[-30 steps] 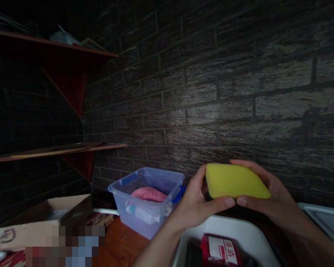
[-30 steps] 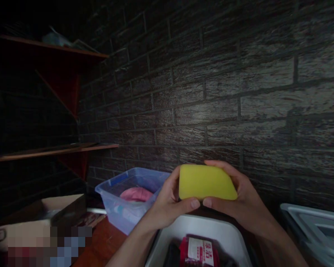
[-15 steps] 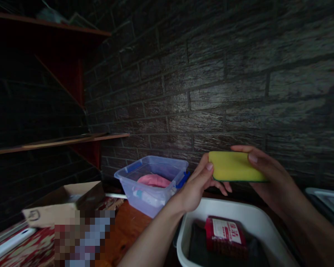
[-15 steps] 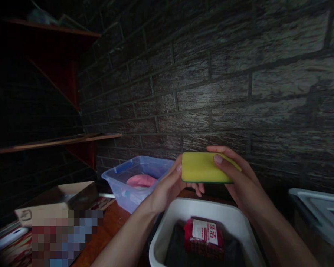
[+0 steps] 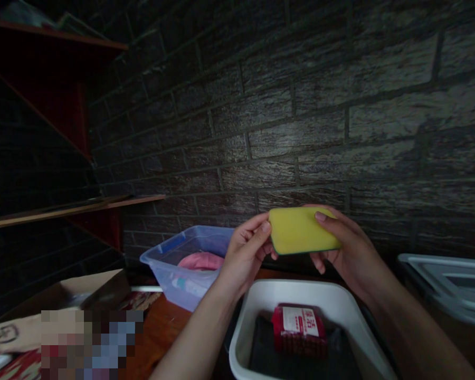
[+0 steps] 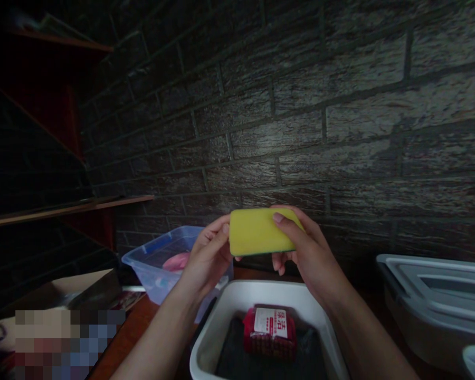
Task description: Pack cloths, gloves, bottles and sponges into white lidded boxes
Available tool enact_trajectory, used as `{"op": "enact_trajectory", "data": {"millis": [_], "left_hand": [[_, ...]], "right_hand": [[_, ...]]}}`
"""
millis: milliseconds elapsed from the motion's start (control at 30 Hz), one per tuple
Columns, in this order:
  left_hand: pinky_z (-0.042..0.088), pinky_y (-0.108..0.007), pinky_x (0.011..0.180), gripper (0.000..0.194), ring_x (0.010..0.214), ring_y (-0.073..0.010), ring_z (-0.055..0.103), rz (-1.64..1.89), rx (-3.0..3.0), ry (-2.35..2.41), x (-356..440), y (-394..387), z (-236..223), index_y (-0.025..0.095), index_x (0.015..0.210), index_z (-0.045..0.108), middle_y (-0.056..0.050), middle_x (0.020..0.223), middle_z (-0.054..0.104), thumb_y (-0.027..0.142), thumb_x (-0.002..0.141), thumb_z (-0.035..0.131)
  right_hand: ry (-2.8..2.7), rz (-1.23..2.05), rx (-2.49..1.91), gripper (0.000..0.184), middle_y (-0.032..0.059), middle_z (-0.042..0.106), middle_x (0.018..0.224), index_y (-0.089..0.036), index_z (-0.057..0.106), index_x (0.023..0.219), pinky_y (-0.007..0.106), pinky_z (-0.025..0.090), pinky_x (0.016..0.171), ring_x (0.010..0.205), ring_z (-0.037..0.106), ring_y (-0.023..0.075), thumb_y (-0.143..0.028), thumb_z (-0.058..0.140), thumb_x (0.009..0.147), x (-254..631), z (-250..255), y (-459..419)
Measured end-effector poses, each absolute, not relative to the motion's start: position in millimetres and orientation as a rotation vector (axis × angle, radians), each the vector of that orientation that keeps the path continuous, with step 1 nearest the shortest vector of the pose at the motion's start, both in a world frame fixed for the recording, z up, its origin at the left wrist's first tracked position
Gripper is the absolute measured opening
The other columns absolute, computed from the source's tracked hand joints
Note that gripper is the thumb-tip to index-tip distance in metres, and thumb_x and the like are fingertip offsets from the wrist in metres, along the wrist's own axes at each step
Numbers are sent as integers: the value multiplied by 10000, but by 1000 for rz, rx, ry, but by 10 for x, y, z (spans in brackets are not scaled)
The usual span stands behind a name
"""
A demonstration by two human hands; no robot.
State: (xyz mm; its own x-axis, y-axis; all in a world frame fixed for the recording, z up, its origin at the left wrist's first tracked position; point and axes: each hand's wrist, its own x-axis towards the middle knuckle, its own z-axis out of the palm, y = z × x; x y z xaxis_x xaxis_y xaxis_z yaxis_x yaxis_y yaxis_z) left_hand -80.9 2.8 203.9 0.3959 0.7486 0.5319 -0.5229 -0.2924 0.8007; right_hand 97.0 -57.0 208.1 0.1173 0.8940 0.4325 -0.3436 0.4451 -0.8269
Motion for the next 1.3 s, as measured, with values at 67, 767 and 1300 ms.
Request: {"op": "enact_trajectory", "data": {"millis": [67, 767, 1300], "left_hand": [[504, -181, 483, 371, 595, -95, 613, 1238, 1366, 229, -803, 27, 2041, 149, 1171, 736, -48, 851, 724, 361, 867, 757], [533, -276, 880, 585, 1041, -240, 681, 1421, 1550, 259, -753, -57, 2015, 156, 1251, 693, -123, 1149, 734, 420, 752, 848], [619, -290, 808, 348, 936, -191, 704, 1453, 1215, 270, -789, 7, 2096, 125, 1094, 764, -112, 1159, 731, 358, 835, 767]], "right_hand": [[-1079, 999, -610, 342, 18, 625, 776, -206, 660, 1136, 226, 411, 336, 509, 582, 154, -420, 699, 873, 969, 2088, -575], [-965, 1106, -744, 460, 76, 689, 779, -137, 684, 971, 216, 422, 331, 478, 578, 133, -586, 655, 875, 998, 1998, -360], [-1076, 1126, -388, 471, 117, 726, 1072, -166, 693, 1202, 316, 564, 638, 820, 704, 236, -452, 744, 832, 1022, 2043, -411]]}}
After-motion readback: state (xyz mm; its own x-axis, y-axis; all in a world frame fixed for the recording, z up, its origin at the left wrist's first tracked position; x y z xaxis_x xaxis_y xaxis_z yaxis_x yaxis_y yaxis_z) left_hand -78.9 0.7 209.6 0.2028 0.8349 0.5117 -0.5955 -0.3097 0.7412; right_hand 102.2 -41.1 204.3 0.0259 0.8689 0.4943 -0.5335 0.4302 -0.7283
